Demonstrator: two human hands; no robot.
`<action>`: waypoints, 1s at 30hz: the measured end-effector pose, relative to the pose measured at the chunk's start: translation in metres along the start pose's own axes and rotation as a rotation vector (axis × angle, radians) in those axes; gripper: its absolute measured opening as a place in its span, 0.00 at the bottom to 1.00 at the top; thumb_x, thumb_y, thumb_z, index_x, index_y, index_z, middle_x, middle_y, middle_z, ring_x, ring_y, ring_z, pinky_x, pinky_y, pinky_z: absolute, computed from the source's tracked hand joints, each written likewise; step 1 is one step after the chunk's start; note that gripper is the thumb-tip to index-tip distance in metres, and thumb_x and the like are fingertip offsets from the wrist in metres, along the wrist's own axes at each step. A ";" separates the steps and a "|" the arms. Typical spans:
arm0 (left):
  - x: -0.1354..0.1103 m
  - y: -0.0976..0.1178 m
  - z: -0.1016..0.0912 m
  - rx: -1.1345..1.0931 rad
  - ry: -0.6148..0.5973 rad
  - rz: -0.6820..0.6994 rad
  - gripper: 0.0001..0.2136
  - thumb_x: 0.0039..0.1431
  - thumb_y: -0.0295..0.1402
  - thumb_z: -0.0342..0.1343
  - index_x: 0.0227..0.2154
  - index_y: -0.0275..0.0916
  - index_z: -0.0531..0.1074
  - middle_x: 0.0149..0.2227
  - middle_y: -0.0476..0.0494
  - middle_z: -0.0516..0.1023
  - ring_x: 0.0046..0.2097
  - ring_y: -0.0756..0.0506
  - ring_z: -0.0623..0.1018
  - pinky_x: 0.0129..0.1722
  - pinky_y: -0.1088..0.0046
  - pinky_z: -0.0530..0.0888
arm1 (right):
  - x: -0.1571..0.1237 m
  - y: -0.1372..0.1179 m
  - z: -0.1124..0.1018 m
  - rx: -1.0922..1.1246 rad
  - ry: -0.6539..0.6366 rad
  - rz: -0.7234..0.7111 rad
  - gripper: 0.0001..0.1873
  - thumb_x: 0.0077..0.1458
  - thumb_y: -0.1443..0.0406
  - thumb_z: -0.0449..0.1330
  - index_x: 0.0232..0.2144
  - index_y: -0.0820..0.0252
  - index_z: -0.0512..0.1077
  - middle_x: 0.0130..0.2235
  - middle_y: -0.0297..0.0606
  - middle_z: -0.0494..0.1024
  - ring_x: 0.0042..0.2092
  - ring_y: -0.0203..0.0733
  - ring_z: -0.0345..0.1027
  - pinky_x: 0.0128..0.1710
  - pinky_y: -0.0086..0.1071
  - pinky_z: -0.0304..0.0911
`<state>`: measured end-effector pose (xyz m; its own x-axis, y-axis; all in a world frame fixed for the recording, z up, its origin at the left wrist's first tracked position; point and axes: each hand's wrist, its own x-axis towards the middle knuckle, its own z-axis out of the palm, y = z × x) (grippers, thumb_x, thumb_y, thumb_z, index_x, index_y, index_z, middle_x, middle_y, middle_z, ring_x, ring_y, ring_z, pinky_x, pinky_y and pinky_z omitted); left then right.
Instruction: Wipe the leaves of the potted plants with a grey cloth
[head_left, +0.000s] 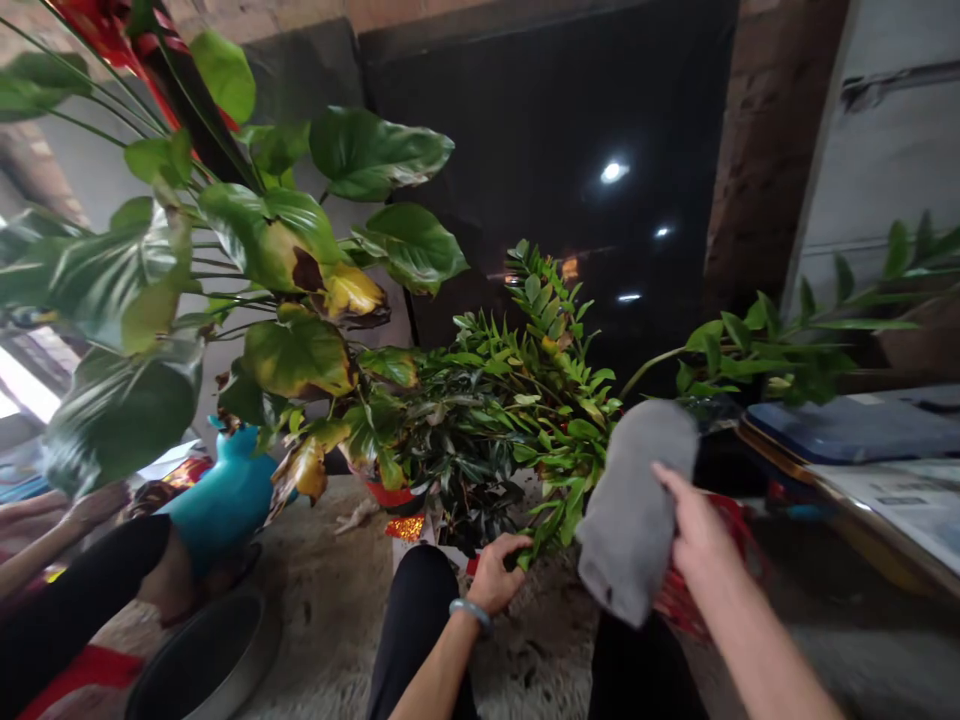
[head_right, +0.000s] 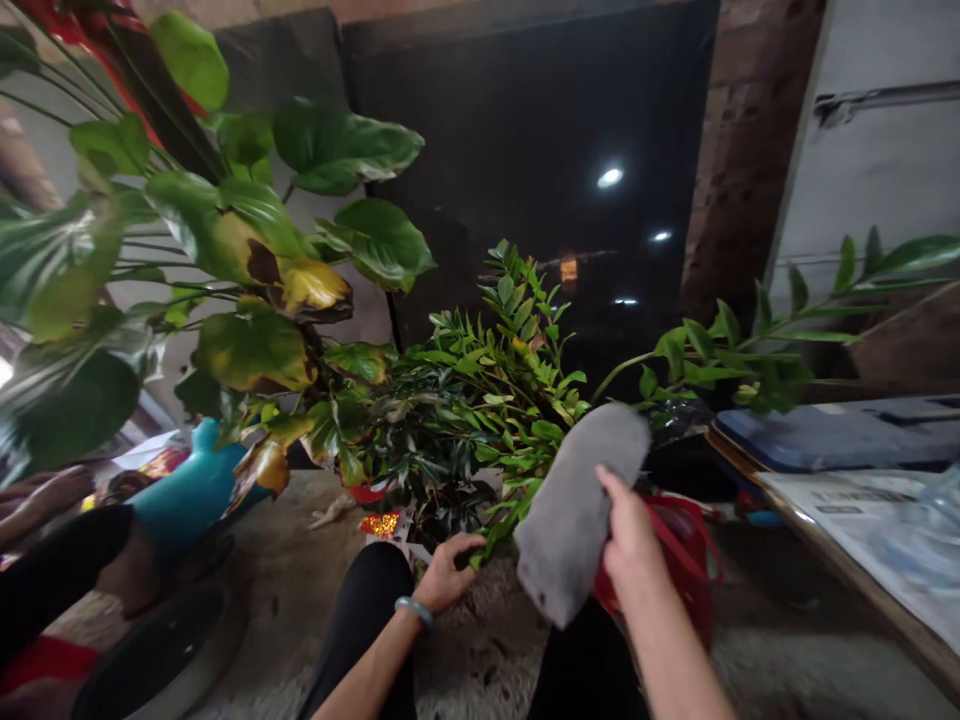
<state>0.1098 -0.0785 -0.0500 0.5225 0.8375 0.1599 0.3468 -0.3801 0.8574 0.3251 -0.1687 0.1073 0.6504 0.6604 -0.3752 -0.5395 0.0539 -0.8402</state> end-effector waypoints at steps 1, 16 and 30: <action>-0.001 0.000 0.000 -0.001 0.002 -0.005 0.20 0.42 0.17 0.55 0.37 0.39 0.81 0.40 0.44 0.83 0.44 0.43 0.80 0.49 0.70 0.74 | -0.011 0.018 0.002 -0.070 -0.052 0.128 0.10 0.32 0.60 0.66 0.22 0.55 0.73 0.19 0.36 0.78 0.28 0.53 0.76 0.35 0.44 0.72; -0.002 0.007 -0.002 -0.052 0.010 -0.037 0.21 0.38 0.18 0.58 0.38 0.38 0.81 0.41 0.44 0.83 0.44 0.43 0.79 0.49 0.70 0.74 | -0.004 -0.035 -0.027 0.234 0.352 -0.056 0.10 0.36 0.66 0.65 0.26 0.49 0.73 0.26 0.33 0.82 0.36 0.52 0.77 0.41 0.44 0.73; -0.002 -0.005 0.002 -0.039 0.034 0.039 0.20 0.41 0.18 0.56 0.38 0.40 0.81 0.40 0.43 0.83 0.43 0.43 0.80 0.47 0.70 0.74 | -0.021 -0.007 -0.051 0.101 0.299 -0.003 0.15 0.30 0.63 0.68 0.27 0.56 0.76 0.25 0.38 0.82 0.35 0.56 0.77 0.38 0.45 0.72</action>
<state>0.1082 -0.0790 -0.0554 0.5080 0.8355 0.2095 0.2961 -0.3977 0.8684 0.3430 -0.2212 0.1009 0.7726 0.4115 -0.4835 -0.5776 0.1393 -0.8043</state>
